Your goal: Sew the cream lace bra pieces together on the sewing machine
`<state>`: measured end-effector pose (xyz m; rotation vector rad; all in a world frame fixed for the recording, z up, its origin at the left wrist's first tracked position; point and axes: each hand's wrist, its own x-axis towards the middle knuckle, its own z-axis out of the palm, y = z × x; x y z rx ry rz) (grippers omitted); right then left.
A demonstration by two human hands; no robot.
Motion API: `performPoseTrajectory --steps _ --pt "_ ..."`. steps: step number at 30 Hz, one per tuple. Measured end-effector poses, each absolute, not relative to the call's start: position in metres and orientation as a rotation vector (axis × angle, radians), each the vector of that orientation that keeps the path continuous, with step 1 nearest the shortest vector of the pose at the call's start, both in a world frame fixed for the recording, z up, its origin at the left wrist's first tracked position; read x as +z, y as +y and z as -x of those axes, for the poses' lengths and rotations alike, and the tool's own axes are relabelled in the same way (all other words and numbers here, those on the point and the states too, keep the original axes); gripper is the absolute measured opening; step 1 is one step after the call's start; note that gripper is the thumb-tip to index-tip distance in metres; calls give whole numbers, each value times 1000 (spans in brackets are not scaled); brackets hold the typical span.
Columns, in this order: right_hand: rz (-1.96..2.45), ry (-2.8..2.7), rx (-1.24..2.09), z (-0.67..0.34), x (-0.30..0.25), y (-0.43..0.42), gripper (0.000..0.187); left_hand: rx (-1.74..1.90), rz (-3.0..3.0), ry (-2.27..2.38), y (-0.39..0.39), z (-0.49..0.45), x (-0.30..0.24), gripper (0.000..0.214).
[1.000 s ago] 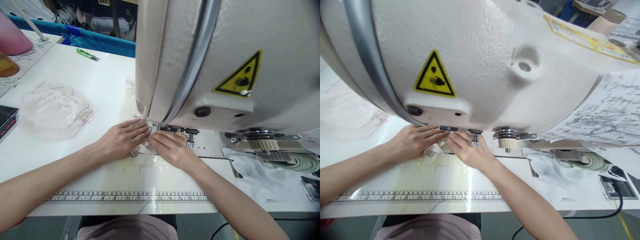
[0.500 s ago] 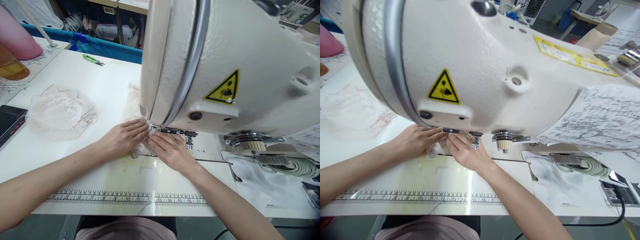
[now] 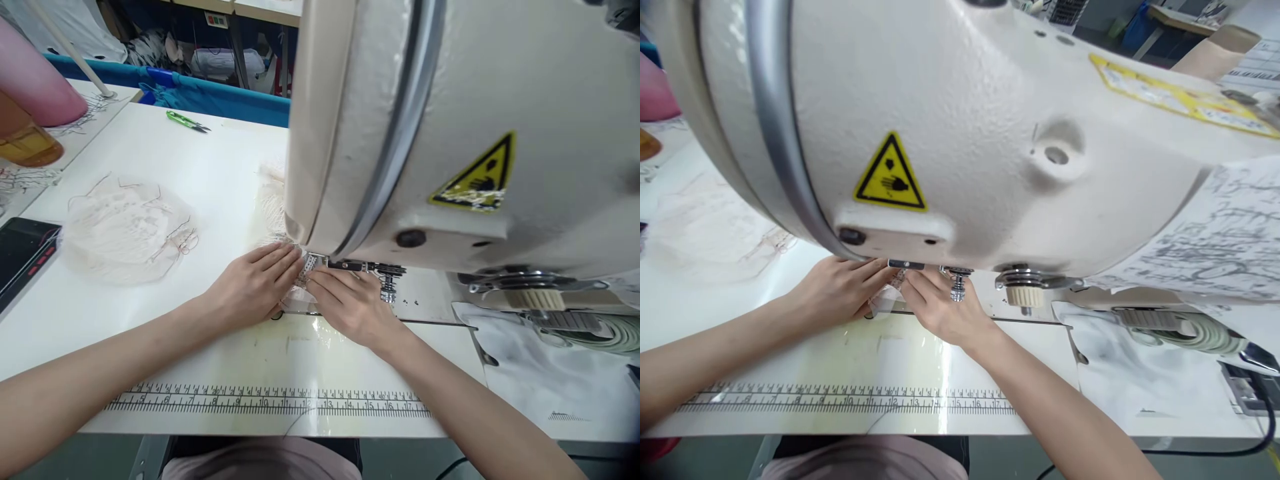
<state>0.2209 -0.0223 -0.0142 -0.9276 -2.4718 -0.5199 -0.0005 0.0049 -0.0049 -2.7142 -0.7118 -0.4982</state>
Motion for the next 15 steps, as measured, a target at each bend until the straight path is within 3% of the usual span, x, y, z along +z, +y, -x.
performPoseTrajectory --steps 15 --pt "944 -2533 -413 -230 -14 -20 17 -496 2643 -715 2 -3 -3 34"
